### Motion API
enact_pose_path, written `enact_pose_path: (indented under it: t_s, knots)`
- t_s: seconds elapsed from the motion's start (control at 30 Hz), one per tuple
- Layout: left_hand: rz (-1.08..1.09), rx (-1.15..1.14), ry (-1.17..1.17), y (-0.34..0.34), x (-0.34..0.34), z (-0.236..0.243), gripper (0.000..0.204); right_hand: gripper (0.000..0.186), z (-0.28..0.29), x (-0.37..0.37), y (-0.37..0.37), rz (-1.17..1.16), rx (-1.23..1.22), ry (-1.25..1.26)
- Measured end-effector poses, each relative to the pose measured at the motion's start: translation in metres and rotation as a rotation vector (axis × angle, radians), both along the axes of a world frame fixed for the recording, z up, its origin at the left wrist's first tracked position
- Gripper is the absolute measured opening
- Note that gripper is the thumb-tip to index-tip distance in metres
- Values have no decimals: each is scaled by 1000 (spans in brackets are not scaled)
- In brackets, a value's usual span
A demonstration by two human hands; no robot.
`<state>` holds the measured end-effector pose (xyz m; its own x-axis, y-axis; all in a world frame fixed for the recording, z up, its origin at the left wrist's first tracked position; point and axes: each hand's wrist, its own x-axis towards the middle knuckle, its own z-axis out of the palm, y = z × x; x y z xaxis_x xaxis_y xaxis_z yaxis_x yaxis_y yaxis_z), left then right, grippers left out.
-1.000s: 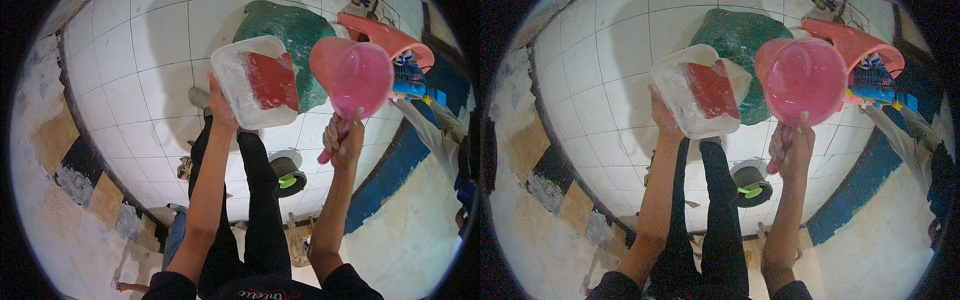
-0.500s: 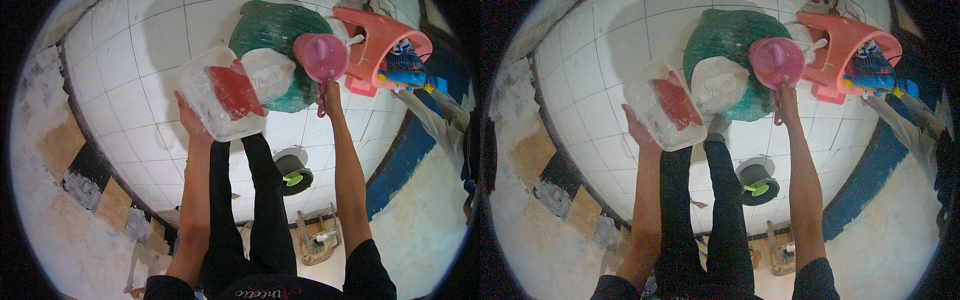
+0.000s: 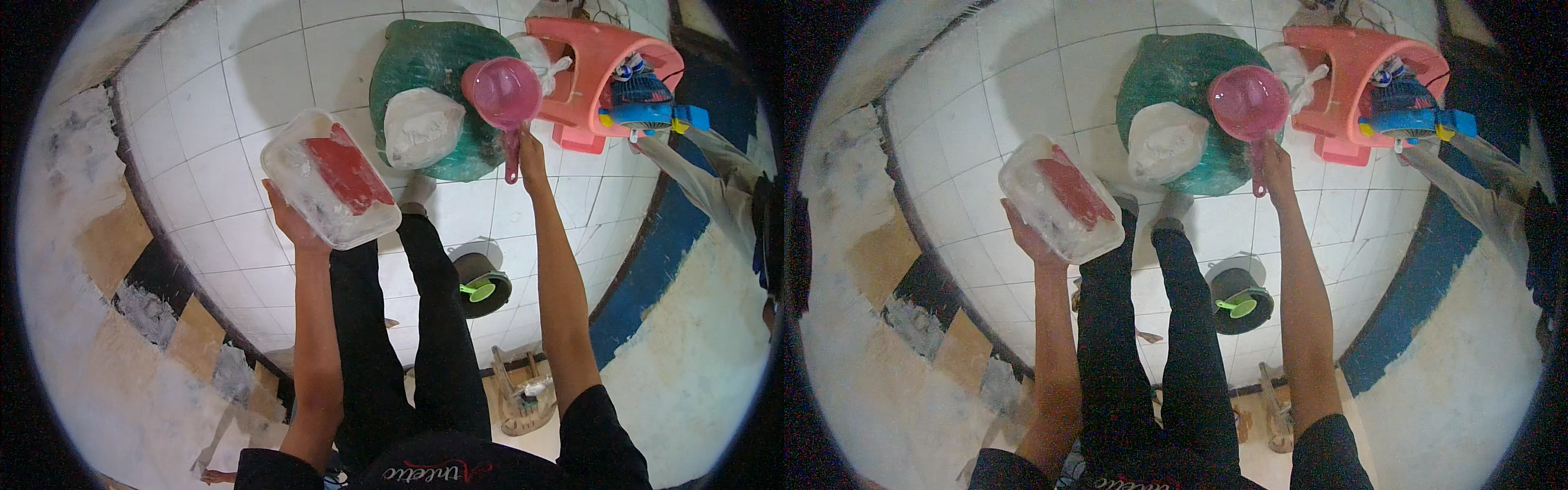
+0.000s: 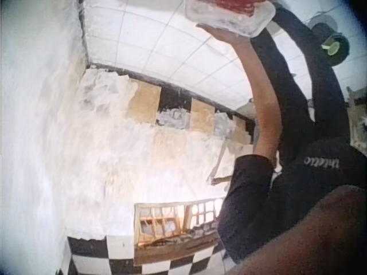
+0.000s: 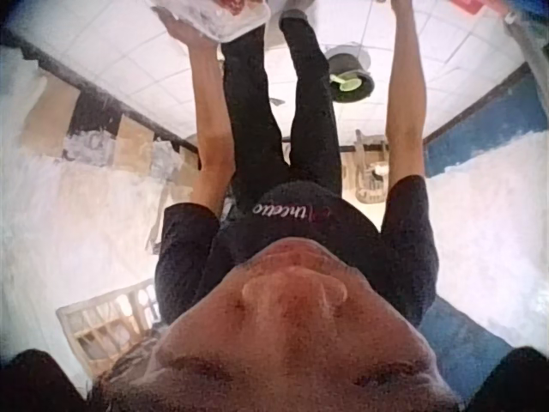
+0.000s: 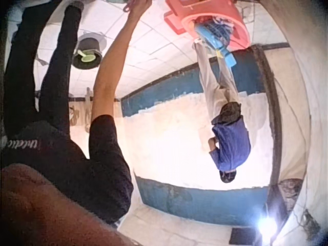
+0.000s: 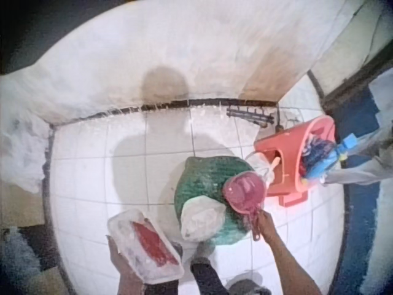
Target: The person patches a wall by scoopng filler material from a container and applying it to the wall surface with a putty knife.
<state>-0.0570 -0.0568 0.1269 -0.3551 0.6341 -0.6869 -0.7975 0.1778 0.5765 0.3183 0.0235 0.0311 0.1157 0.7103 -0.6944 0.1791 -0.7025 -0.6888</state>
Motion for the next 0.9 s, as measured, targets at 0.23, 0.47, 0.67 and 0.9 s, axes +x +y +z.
enact_pose_path:
  t_s: [0.23,0.47,0.67,0.9]
  knots:
    - [-34,129,-187,6,-1,57,63,42,91,-11,-25,-29,458,-489]
    - [-80,198,-221,4,29,174,69,23,355,-101,-45,94,404,87]
    - [-148,279,-364,-6,54,273,74,28,512,-150,-37,495,703,-262]
    - [-177,434,-279,-9,54,385,76,25,571,-164,-54,634,858,-371]
